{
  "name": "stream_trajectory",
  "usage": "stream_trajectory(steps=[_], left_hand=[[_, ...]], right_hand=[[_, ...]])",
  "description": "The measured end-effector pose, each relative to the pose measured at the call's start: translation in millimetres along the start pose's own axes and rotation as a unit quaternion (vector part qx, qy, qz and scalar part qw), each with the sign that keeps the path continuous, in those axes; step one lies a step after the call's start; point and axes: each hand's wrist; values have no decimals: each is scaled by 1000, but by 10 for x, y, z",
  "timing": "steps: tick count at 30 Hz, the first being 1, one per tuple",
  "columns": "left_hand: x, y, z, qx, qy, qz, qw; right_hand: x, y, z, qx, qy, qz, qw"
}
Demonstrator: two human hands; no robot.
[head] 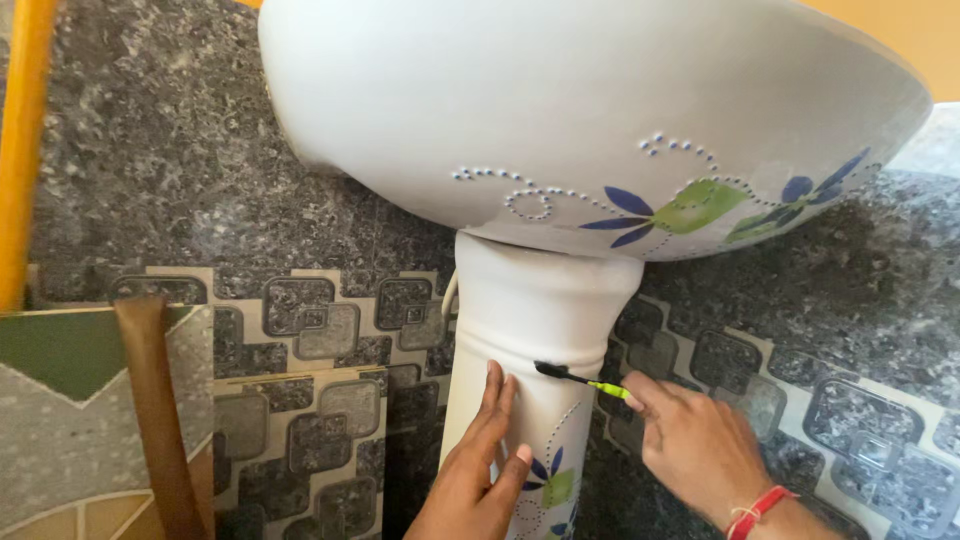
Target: The person scrubs the base and pedestal of a white ceramic bathroom sink using a green toothbrush. They work around the bottom edge and up the sides of the pedestal, occasionally rinsing the toothbrush under the faucet. The task involves repetitive scrubbing motions to clean the surface of the sink fixture.
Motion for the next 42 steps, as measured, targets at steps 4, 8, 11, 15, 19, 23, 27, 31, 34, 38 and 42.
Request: stream_trajectory(steps=[4, 8, 11, 15, 19, 23, 27, 31, 34, 38, 42], left_hand=[[34, 7, 20, -3, -18, -45, 999], [45, -64, 54, -23, -5, -10, 1000], [63, -94, 61, 9, -9, -30, 999], [76, -99, 81, 11, 6, -18, 1000], [84, -94, 80, 16, 0, -48, 999], [71, -141, 95, 28, 19, 6, 999], [63, -123, 103, 29, 18, -17, 999], [76, -34, 98, 17, -9, -93, 995], [70, -13, 111, 41, -6, -97, 994], [89, -56, 135, 49, 20, -57, 997], [79, -129, 182, 23, 40, -57, 997]], right_hand=[[24, -32, 38, 16, -6, 18, 1000], [88, 86, 36, -2, -13, -13, 1000], [79, 273, 9, -9, -19, 0, 1000], [78, 414, -11, 4, -7, 17, 1000], [128, 263, -100, 0, -15, -10, 1000], [172, 49, -125, 3, -30, -13, 999], [216, 159, -124, 2, -36, -1, 999], [135, 483, -28, 29, -48, 50, 997], [97, 685, 136, 79, 9, 42, 996], [72, 629, 283, 140, 44, 19, 989], [132, 323, 241, 159, 67, -27, 985]])
Point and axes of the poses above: each hand's wrist, its own x-axis towards the middle knuckle, its own z-axis out of the palm, y = z × x, and after that the axes turned 11 degrees about -z, right-handed
